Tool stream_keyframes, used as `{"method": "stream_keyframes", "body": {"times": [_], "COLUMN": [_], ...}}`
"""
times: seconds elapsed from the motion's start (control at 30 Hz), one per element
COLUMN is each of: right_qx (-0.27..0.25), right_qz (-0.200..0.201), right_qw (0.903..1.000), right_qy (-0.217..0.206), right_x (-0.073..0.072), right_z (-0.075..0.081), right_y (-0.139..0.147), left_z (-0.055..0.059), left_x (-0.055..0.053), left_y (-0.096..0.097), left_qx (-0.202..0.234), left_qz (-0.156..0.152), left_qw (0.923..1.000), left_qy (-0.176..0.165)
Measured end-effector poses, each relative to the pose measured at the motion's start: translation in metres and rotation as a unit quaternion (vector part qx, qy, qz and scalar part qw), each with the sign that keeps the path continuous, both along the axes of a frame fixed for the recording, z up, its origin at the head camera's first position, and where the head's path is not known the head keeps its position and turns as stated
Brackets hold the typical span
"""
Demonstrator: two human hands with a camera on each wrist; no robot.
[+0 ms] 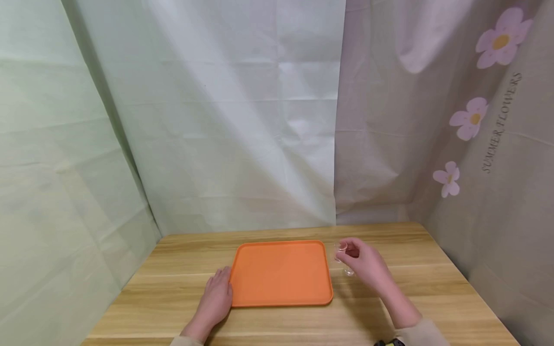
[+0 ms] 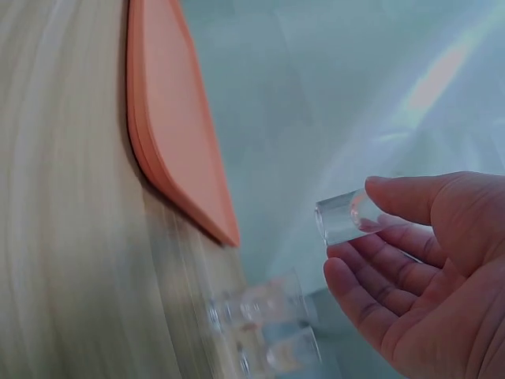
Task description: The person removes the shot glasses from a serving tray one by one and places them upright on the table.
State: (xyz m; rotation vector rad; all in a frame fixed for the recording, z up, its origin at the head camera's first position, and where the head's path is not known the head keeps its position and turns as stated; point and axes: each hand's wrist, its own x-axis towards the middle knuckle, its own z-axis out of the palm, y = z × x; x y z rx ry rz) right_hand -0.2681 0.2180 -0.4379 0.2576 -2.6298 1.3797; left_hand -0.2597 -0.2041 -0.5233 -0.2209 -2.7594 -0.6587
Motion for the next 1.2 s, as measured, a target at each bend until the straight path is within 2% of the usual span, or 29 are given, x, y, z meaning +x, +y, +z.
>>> {"method": "stream_keyframes", "body": {"times": [0.17,0.5,0.97,1.2], "right_qx": [0.024,0.038,0.055,0.051], "right_qz": [-0.02,-0.018,-0.027,-0.014], "right_qw": [0.9995,0.9991,0.9979,0.9983], "right_qy": [0.008,-0.007,-0.022,-0.027], "right_x": [-0.001,-0.005,-0.014,-0.018], "right_z": [0.005,0.004,-0.012,-0.022], "right_y": [0.018,0.046,0.066,0.069], "left_z": [0.0,0.002,0.003,0.002], "left_x": [-0.001,0.001,0.001,0.0], "left_y": [0.0,0.0,0.001,0.001], "left_qx": [0.0,0.004,0.003,0.001], "left_qz": [0.001,-0.002,-0.001,-0.005], "left_qw": [1.0,1.0,1.0,1.0], "left_qy": [-0.001,0.002,0.006,0.006]}}
